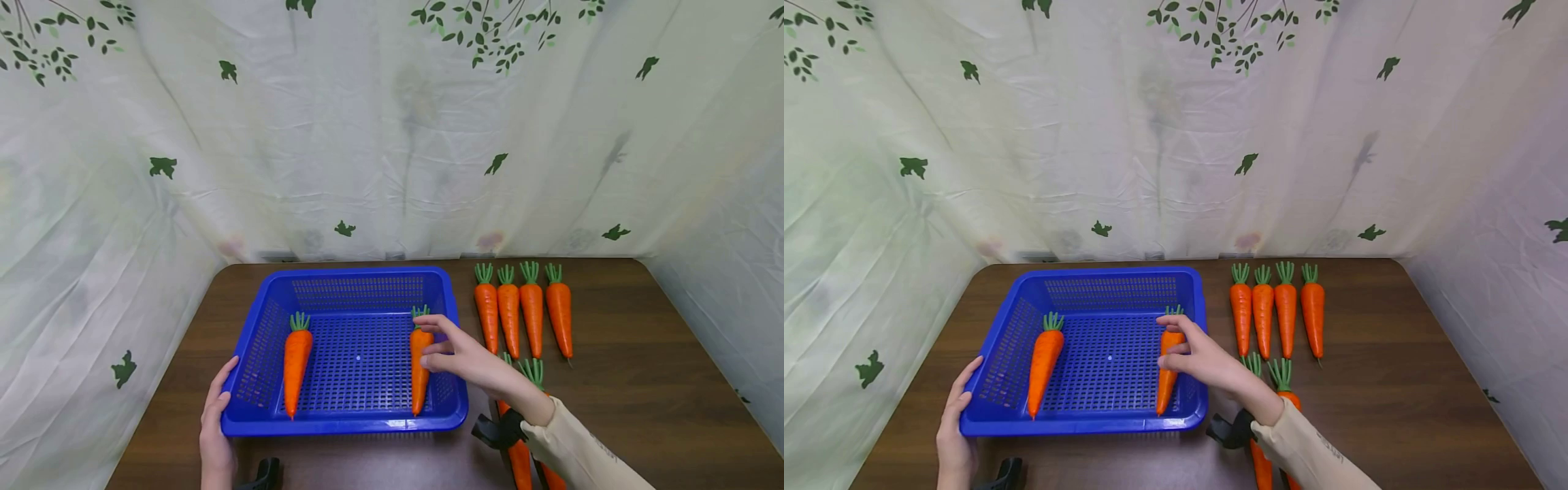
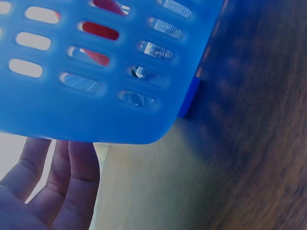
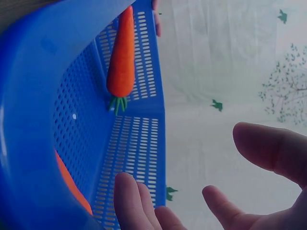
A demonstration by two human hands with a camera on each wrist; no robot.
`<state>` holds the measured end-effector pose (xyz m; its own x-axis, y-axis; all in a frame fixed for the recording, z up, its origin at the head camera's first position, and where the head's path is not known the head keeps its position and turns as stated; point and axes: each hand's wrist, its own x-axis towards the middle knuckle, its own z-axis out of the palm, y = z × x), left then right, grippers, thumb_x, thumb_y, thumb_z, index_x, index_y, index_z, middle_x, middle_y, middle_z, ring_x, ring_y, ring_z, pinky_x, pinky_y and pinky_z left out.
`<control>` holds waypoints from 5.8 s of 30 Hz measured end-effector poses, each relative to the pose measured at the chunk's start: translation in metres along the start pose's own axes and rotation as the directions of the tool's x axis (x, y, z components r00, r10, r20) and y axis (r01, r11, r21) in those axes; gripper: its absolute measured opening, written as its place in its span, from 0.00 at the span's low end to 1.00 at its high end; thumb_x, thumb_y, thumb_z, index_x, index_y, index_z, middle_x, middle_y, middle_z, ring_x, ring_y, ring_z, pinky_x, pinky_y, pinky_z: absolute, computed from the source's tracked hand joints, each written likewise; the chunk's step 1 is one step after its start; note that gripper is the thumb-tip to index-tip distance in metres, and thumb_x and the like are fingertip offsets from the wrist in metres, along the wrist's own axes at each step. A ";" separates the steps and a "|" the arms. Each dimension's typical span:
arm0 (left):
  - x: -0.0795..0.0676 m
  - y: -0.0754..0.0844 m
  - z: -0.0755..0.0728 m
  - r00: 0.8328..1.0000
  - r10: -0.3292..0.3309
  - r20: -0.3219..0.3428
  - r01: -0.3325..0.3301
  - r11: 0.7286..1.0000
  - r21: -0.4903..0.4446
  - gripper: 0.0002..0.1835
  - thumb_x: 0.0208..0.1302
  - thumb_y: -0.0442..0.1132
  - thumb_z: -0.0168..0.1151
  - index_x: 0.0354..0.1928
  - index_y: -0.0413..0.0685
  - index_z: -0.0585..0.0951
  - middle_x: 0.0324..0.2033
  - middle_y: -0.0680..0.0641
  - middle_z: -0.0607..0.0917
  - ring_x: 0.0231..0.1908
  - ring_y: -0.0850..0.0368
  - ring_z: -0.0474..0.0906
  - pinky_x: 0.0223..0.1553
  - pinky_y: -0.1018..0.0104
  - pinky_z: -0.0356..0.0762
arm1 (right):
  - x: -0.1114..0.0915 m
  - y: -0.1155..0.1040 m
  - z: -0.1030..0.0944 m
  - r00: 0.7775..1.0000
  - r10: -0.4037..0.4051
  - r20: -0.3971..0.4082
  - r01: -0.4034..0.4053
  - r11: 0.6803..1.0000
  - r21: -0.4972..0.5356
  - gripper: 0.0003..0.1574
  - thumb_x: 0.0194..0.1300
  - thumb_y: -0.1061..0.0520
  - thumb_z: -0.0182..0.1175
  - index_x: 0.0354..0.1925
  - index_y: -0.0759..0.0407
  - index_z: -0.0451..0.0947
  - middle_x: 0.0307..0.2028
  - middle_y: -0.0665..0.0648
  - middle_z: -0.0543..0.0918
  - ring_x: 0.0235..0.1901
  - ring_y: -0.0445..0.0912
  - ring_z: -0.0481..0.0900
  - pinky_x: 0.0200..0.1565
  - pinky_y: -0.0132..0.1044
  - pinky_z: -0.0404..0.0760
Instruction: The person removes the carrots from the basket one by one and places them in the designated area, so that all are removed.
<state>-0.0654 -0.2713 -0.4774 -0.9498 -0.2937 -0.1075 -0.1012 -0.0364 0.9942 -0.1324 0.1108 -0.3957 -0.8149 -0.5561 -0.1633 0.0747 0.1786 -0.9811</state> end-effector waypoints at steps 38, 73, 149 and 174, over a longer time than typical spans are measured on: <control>-0.001 0.000 0.000 1.000 0.027 0.005 -0.027 1.000 -0.006 0.27 0.75 0.49 0.29 0.73 0.60 0.60 0.70 0.53 0.57 0.64 0.57 0.54 0.58 0.65 0.53 | 0.043 0.002 0.015 0.963 0.246 -0.114 -0.246 0.969 0.014 0.41 0.59 0.59 0.61 0.68 0.61 0.56 0.58 0.68 0.68 0.51 0.58 0.74 0.52 0.68 0.63; 0.000 -0.001 0.000 1.000 0.014 0.005 -0.014 1.000 0.002 0.27 0.74 0.50 0.29 0.73 0.61 0.60 0.71 0.54 0.56 0.65 0.56 0.53 0.59 0.60 0.51 | 0.083 0.011 0.029 0.929 0.368 -0.044 -0.370 0.923 -0.105 0.41 0.52 0.68 0.62 0.65 0.57 0.67 0.62 0.65 0.62 0.52 0.59 0.69 0.46 0.67 0.69; -0.001 -0.002 0.001 0.999 0.050 0.013 -0.050 0.999 -0.016 0.27 0.75 0.48 0.29 0.73 0.58 0.59 0.70 0.53 0.57 0.63 0.56 0.55 0.52 0.73 0.57 | 0.063 -0.008 0.003 0.993 0.079 -0.092 -0.079 0.997 0.007 0.43 0.52 0.72 0.63 0.65 0.53 0.66 0.60 0.64 0.63 0.40 0.55 0.76 0.37 0.46 0.79; -0.002 -0.002 0.000 1.000 0.024 0.012 -0.024 1.000 0.005 0.27 0.75 0.50 0.28 0.73 0.61 0.59 0.70 0.52 0.56 0.62 0.55 0.55 0.51 0.73 0.59 | 0.025 -0.014 -0.020 0.997 0.038 -0.066 -0.034 0.997 0.064 0.43 0.56 0.65 0.63 0.68 0.53 0.60 0.56 0.67 0.68 0.40 0.54 0.80 0.41 0.47 0.78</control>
<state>-0.0634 -0.2706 -0.4795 -0.9554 -0.2833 -0.0832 -0.0794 -0.0248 0.9965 -0.1652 0.1108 -0.3843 -0.8477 -0.4940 -0.1933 0.1390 0.1449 -0.9796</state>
